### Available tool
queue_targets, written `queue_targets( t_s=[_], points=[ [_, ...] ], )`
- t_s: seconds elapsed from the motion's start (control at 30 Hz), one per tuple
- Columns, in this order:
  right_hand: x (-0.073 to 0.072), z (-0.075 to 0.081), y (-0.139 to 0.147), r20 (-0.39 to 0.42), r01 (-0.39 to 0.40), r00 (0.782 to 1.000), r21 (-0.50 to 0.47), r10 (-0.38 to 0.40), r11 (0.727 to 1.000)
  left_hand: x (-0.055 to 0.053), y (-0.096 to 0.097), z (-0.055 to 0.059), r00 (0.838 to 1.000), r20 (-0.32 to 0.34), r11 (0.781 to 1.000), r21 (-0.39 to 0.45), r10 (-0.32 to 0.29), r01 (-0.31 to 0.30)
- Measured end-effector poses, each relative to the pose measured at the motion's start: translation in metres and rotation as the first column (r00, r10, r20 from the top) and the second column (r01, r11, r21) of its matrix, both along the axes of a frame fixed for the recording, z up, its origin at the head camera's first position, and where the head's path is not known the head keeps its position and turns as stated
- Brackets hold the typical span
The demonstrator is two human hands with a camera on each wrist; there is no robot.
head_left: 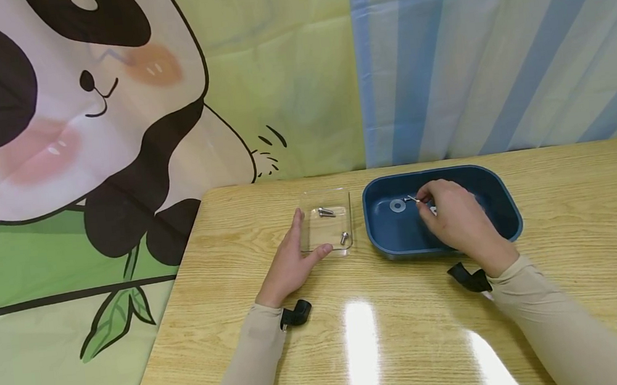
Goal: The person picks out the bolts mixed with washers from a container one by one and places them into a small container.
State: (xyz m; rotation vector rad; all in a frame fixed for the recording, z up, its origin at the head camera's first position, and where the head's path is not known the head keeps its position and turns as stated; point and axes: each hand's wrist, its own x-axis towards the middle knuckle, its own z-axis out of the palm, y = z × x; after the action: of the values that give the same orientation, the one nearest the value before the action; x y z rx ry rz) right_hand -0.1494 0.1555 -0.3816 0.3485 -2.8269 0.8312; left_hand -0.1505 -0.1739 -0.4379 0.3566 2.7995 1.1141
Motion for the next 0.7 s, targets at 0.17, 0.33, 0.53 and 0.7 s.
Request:
queue_targets(
  t_s=[0.17, 0.33, 0.53, 0.7],
  points=[
    [0.001, 0.002, -0.005, -0.013, -0.019, 1.0, 0.006, 0.019, 1.0, 0.0, 0.0, 0.001, 1.0, -0.001, 1.0, 0.0, 0.0, 0.0],
    [0.002, 0.004, -0.011, -0.001, -0.04, 0.999, -0.003, 0.04, 0.999, -0.001, 0.0, 0.0, 1.0, 0.002, 1.0, -0.001, -0.003, 0.003],
    [0.004, 0.003, -0.019, 0.015, -0.051, 0.999, -0.012, 0.051, 0.999, -0.001, 0.0, 0.0, 1.0, -0.002, 1.0, -0.004, -0.005, 0.005],
    [0.005, 0.001, -0.027, 0.023, -0.06, 0.998, -0.016, 0.06, 0.998, 0.0, -0.001, -0.001, 1.0, -0.004, 1.0, 0.003, -0.005, 0.005]
  ],
)
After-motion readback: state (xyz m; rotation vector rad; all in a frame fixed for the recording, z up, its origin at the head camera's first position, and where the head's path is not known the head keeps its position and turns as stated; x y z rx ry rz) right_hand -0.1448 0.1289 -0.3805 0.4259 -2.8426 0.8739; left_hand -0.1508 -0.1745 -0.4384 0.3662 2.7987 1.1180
